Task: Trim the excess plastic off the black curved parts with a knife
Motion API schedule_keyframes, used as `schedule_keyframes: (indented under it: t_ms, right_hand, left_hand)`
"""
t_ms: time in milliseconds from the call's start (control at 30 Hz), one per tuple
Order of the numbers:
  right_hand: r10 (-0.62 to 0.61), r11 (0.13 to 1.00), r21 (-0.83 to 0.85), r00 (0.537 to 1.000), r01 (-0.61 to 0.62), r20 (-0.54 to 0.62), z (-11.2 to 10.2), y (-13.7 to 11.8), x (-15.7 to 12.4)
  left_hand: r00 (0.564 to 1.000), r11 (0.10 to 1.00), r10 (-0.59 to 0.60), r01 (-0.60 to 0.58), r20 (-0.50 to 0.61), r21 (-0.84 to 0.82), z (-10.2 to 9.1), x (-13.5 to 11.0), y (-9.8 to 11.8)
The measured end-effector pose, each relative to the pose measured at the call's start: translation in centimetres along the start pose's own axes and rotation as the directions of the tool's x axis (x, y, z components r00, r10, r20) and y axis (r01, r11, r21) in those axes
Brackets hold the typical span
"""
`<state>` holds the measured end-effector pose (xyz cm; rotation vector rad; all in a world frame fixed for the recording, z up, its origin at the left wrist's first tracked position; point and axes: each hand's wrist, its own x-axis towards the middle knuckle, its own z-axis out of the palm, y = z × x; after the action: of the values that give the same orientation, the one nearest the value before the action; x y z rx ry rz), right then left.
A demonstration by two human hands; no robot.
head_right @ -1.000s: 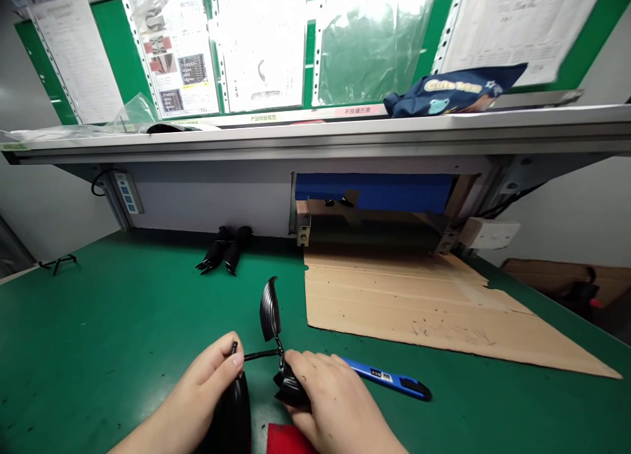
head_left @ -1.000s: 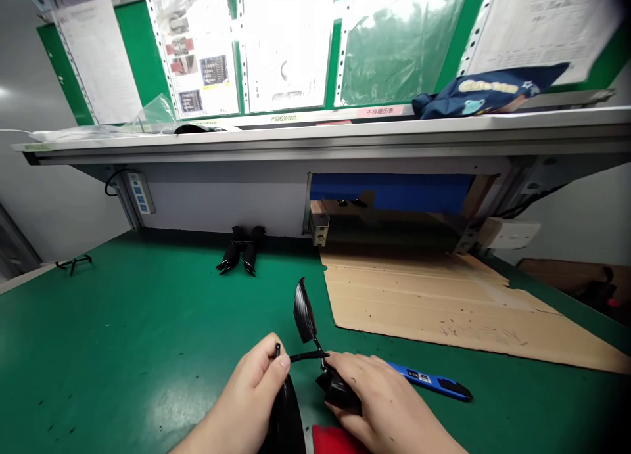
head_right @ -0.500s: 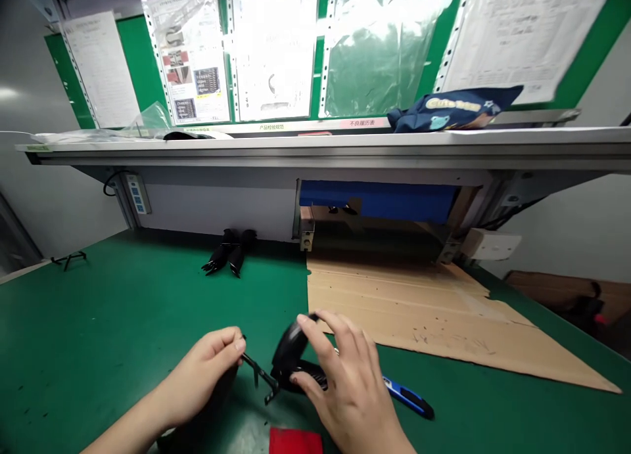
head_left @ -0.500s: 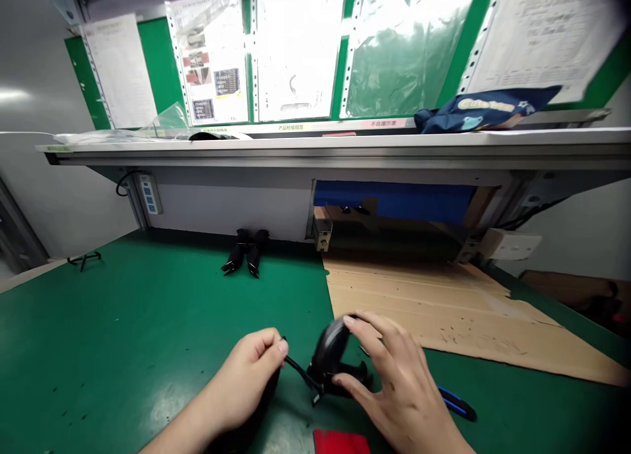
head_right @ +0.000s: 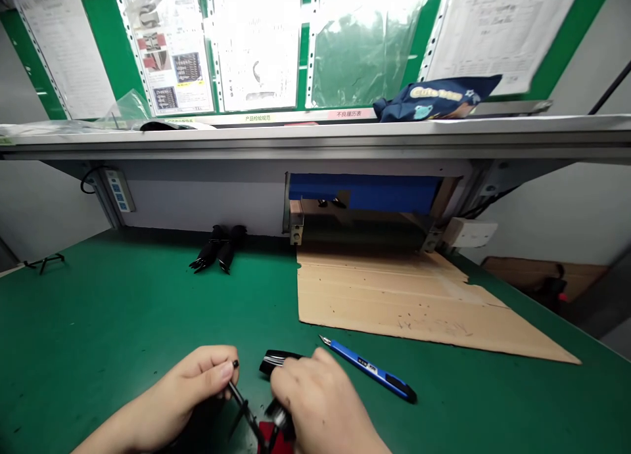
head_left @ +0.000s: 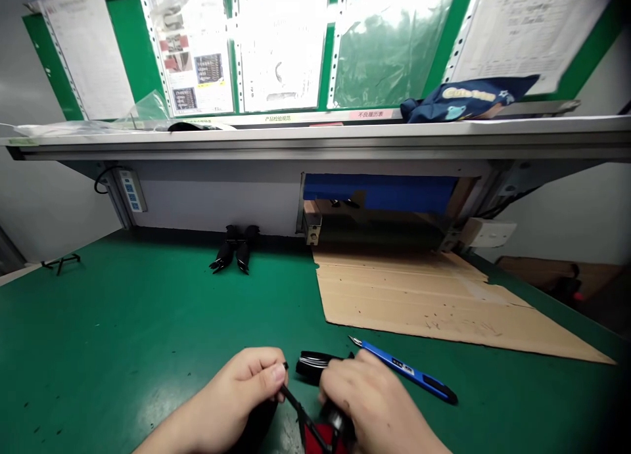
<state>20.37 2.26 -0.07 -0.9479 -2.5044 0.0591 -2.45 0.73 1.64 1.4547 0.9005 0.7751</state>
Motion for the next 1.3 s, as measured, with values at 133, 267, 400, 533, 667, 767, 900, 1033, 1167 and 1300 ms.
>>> schedule_keyframes:
  t_ms: [133,267,400,533,667,767,900,1033,1167,1300]
  right_hand:
    - [0.447,0.859,-0.178,0.874,-0.479,-0.192,-1.1,2.6,-0.1]
    - [0.526,0.850,0.112,0.839,-0.514,-0.141,-1.5,2.3,0.3]
    - [0.179,0.980,0.094,0.982,-0.173,-0.066,0.4,0.1,0.2]
    - [0.005,0.989,-0.148,0.997,-0.016,-0.076,2.1,0.0,-0.3]
    - [-0.037,0.964,-0.264,0.999,0.027,-0.033,2.6,0.1,-0.3]
    - [-0.081,0.944,-0.325,0.996,0.063,-0.042,2.4,-0.4,-0.1]
    - [-0.063,0.985,-0.160,0.998,0.061,-0.008,1.5,-0.8,-0.1]
    - [-0.012,0.996,0.090,0.999,0.008,0.037,0.7,-0.9,0.0]
    - [0.017,1.000,0.005,1.000,-0.017,-0.021,1.1,-0.6,0.0]
    - [-0.109,0.978,-0.191,0.983,0.081,-0.146,2.1,0.3,-0.7]
  left_hand:
    - [0.933,0.962,-0.206,0.137,-0.297,-0.237,0.2,0.7,-1.0]
    - [0.889,0.932,-0.170,0.006,-0.426,-0.361,0.5,1.1,-1.3]
    - [0.982,0.839,-0.061,-0.047,-0.179,-0.542,1.8,1.1,-1.3]
    - [0.997,0.835,-0.047,0.003,-0.067,-0.550,2.6,1.2,-1.7]
    - [0.970,0.945,-0.130,0.058,-0.206,-0.321,2.5,1.5,-2.7]
    - [0.952,0.985,-0.074,0.024,-0.297,-0.169,2.6,1.5,-3.3]
    - [0.955,0.991,0.007,-0.046,-0.296,-0.125,2.9,0.9,-2.9]
    - [0.968,0.988,0.071,-0.102,-0.239,-0.120,2.7,0.5,-1.5]
    - [0.951,0.993,0.032,-0.065,-0.307,-0.096,2.2,0.9,-0.9]
    - [0.920,0.962,-0.093,-0.016,-0.381,-0.273,2.4,1.7,-1.2]
